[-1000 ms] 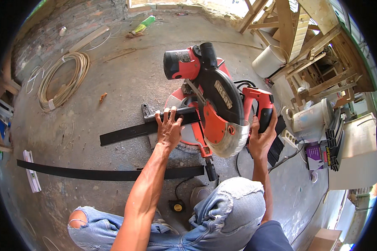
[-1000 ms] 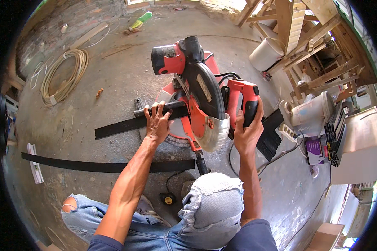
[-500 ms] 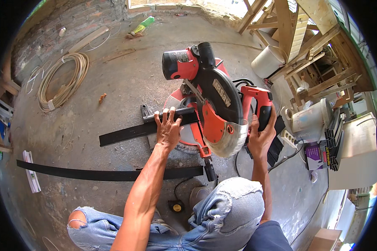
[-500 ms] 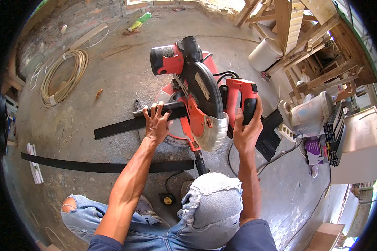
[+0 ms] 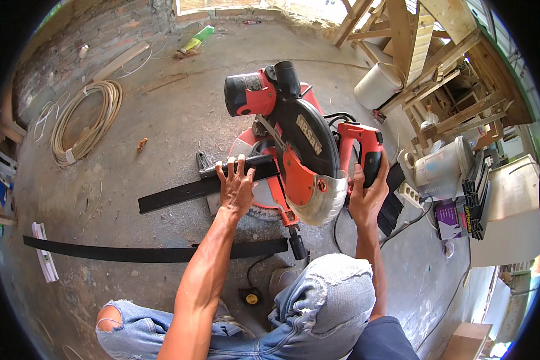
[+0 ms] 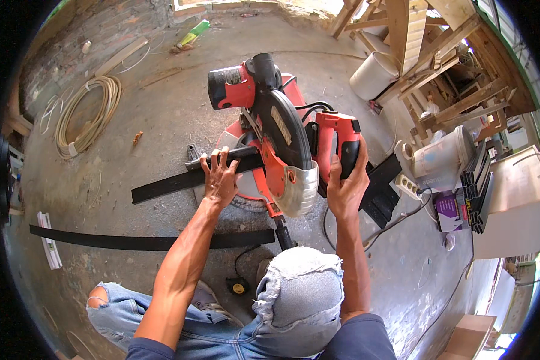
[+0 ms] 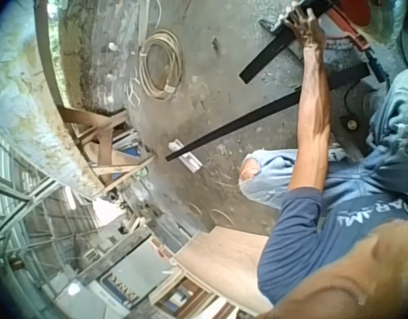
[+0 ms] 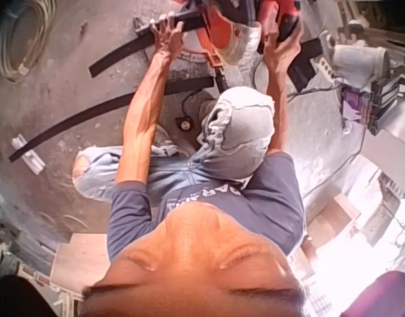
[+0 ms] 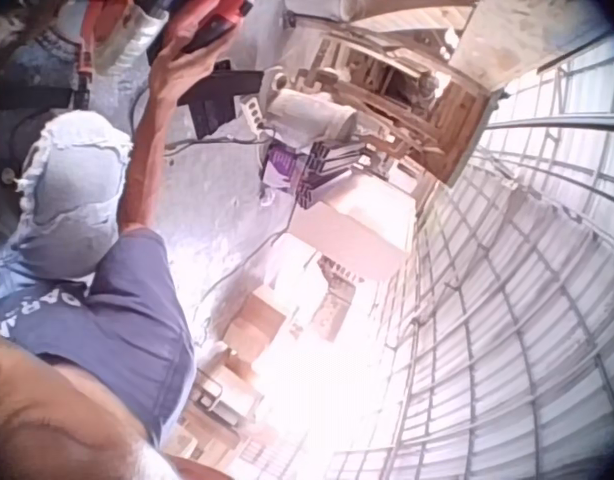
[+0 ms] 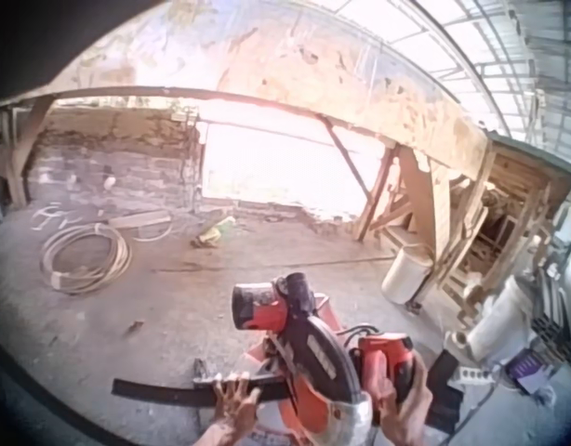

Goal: The person measures and cuts a black metal beam using a miter saw and a measuring tape.

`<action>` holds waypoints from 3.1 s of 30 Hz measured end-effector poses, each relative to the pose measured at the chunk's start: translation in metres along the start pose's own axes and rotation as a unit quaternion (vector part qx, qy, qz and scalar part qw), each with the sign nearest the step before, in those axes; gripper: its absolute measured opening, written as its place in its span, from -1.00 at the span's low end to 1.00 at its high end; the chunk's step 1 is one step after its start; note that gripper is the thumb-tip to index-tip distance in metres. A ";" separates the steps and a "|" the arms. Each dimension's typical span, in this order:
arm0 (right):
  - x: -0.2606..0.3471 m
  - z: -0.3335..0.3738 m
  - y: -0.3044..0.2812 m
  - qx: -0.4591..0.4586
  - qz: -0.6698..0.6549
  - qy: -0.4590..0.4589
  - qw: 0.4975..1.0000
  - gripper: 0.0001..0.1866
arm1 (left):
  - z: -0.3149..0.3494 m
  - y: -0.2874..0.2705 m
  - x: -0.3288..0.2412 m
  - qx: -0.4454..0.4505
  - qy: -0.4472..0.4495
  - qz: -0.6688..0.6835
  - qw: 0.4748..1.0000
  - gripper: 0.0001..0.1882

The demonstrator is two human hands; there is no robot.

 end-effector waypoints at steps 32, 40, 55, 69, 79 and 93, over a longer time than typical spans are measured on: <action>0.010 -0.052 -0.002 0.104 -0.350 0.319 0.875 -0.49 | -0.003 -0.004 0.001 0.043 0.021 -0.048 0.998 -0.55; 0.008 -0.061 -0.002 0.122 -0.351 0.381 0.847 -0.19 | -0.007 -0.003 0.001 0.062 0.010 -0.039 0.997 -0.56; 0.009 -0.108 0.006 0.160 -0.372 0.413 0.816 -0.29 | -0.007 -0.005 -0.004 0.065 0.013 -0.062 0.996 -0.58; 0.012 -0.104 0.004 0.159 -0.375 0.418 0.812 -0.34 | -0.005 -0.007 -0.004 0.070 0.009 -0.062 0.996 -0.53; 0.016 -0.104 0.004 0.152 -0.389 0.413 0.810 -0.37 | -0.007 -0.007 -0.003 0.079 0.003 -0.065 0.995 -0.54; 0.013 -0.101 0.004 0.168 -0.393 0.400 0.811 -0.34 | -0.006 -0.009 -0.005 0.078 0.004 -0.065 0.995 -0.56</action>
Point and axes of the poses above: each hand's wrist, its own z-axis away from the middle knuckle, its own y-axis out of the palm, x = y × z, the point moved 2 cm from there along -z, towards the middle knuckle, and after that the axes turned 6 degrees about -y, right-handed, at the moved point
